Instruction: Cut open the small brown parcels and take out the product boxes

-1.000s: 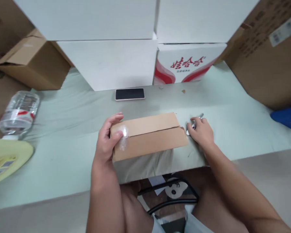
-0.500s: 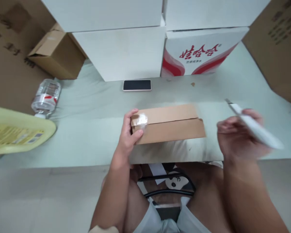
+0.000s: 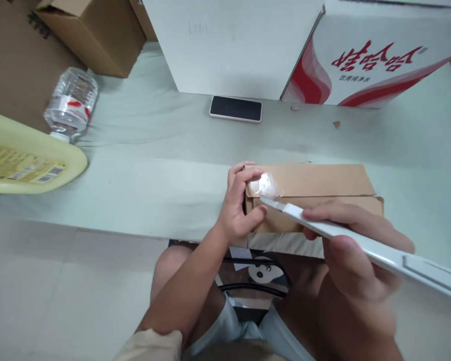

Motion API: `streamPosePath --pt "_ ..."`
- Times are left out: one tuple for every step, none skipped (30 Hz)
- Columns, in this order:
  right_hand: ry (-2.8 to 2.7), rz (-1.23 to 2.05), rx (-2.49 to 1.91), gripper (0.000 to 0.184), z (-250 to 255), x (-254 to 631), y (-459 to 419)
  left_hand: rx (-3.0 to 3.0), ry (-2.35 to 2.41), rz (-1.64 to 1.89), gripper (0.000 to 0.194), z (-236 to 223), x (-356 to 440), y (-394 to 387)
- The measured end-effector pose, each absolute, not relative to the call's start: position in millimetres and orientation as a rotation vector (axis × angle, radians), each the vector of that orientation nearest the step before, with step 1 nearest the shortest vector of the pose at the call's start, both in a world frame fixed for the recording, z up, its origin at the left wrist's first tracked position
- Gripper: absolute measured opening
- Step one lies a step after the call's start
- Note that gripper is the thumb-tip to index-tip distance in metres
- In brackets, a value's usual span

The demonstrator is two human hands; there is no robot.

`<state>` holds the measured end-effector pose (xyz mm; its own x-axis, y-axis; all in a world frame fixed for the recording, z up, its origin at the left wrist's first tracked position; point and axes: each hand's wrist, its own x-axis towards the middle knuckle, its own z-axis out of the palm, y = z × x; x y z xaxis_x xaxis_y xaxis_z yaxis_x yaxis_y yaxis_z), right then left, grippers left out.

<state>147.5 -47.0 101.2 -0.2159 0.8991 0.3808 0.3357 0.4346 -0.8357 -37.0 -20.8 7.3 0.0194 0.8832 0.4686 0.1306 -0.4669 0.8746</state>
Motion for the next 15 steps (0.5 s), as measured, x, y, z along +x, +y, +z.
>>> streamPosePath --pt "-1.777 0.761 -1.06 0.021 99.9 147.5 -45.6 1.684 1.046 1.5 0.047 7.5 -37.1 -21.0" --pt "-1.771 0.737 -1.068 0.022 98.4 147.6 -44.9 1.699 1.044 1.496 0.046 7.9 -37.1 -21.2" --pt "-1.754 0.703 -1.091 0.022 96.9 147.6 -44.8 1.709 1.039 1.494 0.046 8.3 -37.0 -21.4" --pt "-1.74 0.669 -1.107 0.023 95.6 147.5 -45.0 1.712 1.032 1.497 0.044 8.7 -36.9 -21.5" --pt "-1.735 0.644 -1.122 0.023 94.4 147.3 -45.5 1.712 1.025 1.5 0.044 9.2 -36.7 -21.7" --pt "-1.735 0.626 -1.135 0.023 93.4 146.9 -46.1 1.708 1.025 1.5 0.043 9.6 -36.6 -21.7" --pt "-1.739 0.615 -1.148 0.023 92.7 146.5 -46.5 1.703 1.033 1.495 0.043 9.9 -36.5 -21.8" --pt "-1.742 0.607 -1.156 0.024 92.2 146.1 -46.8 1.699 1.048 1.485 0.044 10.2 -36.4 -21.8" --pt "-1.745 0.599 -1.161 0.024 91.8 145.8 -46.9 1.695 1.065 1.472 0.045 10.4 -36.4 -21.8" --pt "-1.745 0.594 -1.168 0.024 91.6 145.5 -46.9 1.688 1.083 1.46 0.046 10.4 -36.3 -21.8" --pt "-1.746 0.595 -1.172 0.024 91.5 145.3 -46.9 1.681 1.095 1.452 0.047 10.4 -36.3 -21.8" --pt "-1.75 0.597 -1.167 0.024 91.4 145.0 -47.0 1.674 1.101 1.451 0.047 10.3 -36.2 -21.9" --pt "-1.756 0.603 -1.166 0.023 91.5 144.7 -47.1 1.667 1.1 1.453 0.047 10.3 -36.2 -21.9" --pt "-1.758 0.604 -1.171 0.021 91.7 144.2 -47.4 1.661 1.093 1.461 0.046 10.2 -36.1 -22.0" --pt "-1.759 0.599 -1.179 0.02 91.9 143.6 -47.7 1.655 1.087 1.469 0.046 10.2 -36.0 -22.2"
